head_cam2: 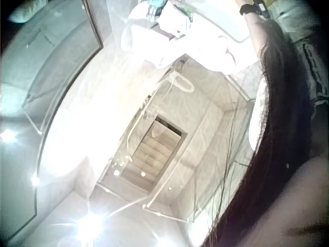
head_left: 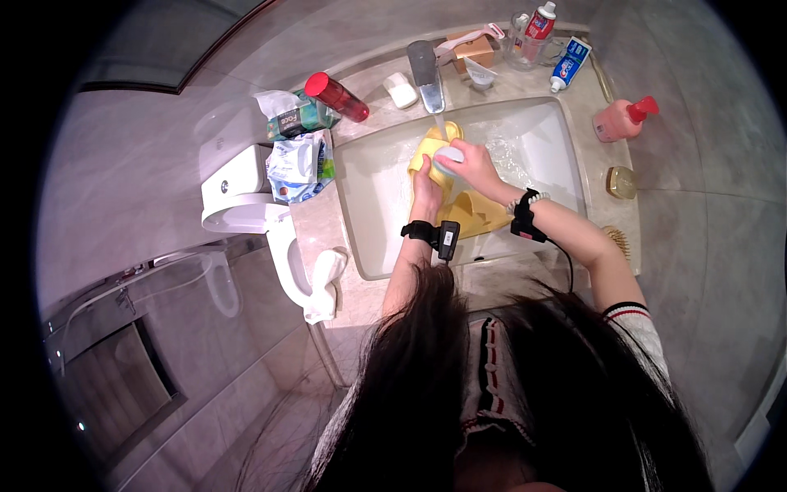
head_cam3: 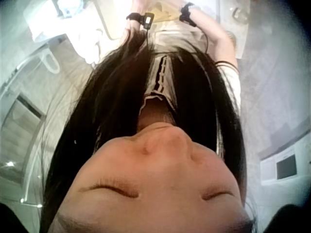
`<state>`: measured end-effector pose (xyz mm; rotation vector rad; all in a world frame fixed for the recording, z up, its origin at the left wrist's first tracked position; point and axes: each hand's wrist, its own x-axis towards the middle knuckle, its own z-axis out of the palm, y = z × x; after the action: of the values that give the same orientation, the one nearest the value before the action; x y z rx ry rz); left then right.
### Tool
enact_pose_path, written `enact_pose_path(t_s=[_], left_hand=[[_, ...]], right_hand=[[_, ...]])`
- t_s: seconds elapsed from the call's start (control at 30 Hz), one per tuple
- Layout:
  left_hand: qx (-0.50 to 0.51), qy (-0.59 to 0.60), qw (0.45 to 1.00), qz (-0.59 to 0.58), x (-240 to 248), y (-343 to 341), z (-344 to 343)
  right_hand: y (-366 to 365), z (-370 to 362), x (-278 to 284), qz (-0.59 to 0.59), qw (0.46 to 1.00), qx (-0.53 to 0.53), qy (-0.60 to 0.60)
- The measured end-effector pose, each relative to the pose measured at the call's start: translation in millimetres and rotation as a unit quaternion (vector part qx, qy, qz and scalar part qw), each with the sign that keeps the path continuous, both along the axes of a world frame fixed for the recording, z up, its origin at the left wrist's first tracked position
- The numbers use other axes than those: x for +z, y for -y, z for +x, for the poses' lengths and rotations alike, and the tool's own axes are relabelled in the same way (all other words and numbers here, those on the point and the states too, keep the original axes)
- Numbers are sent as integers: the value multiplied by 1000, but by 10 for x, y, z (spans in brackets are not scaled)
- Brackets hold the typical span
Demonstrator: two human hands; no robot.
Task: The person washes a pair of yellow slippers in a bathroom sink using a brush and running water. They scrub the soles and tops of the slippers thoroughly, rinsing them under the faucet.
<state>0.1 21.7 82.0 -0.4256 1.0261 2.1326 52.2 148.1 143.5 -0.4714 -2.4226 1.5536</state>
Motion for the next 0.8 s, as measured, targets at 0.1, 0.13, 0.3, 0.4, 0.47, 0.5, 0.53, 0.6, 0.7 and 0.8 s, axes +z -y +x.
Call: enact_pose_path(t_s=[0.1, 0.13, 0.3, 0.4, 0.47, 0.5, 0.53, 0.6, 0.7, 0.8], left_hand=[[4, 8, 1000, -6, 123, -62, 6], [8, 9, 1000, -8, 167, -77, 17], [3, 59, 998, 13, 21, 12, -73], [33, 61, 996, 52, 37, -18, -26], [48, 58, 996, 41, 103, -83, -10], [48, 59, 996, 38, 80, -100, -41], [44, 77, 995, 51, 58, -68, -55], [40, 109, 990, 77, 135, 1, -90], [61, 89, 992, 67, 56, -56, -29], [58, 93, 991, 74, 93, -88, -48]], right_hand=[[-44, -47, -10, 2, 998, -57, -1], [-57, -91, -8, -13, 993, -112, 30], [367, 33, -107, -24, 998, -59, -28], [-10, -141, -238, -20, 976, -202, 85], [9, -158, -397, -33, 969, -245, 20], [155, -117, -351, -46, 973, -225, 3], [273, -63, -301, -58, 977, -205, -13], [246, -57, -293, -64, 974, -213, 41], [-32, -186, -302, -70, 947, -303, 79], [131, -125, -357, -1, 975, -220, 14]])
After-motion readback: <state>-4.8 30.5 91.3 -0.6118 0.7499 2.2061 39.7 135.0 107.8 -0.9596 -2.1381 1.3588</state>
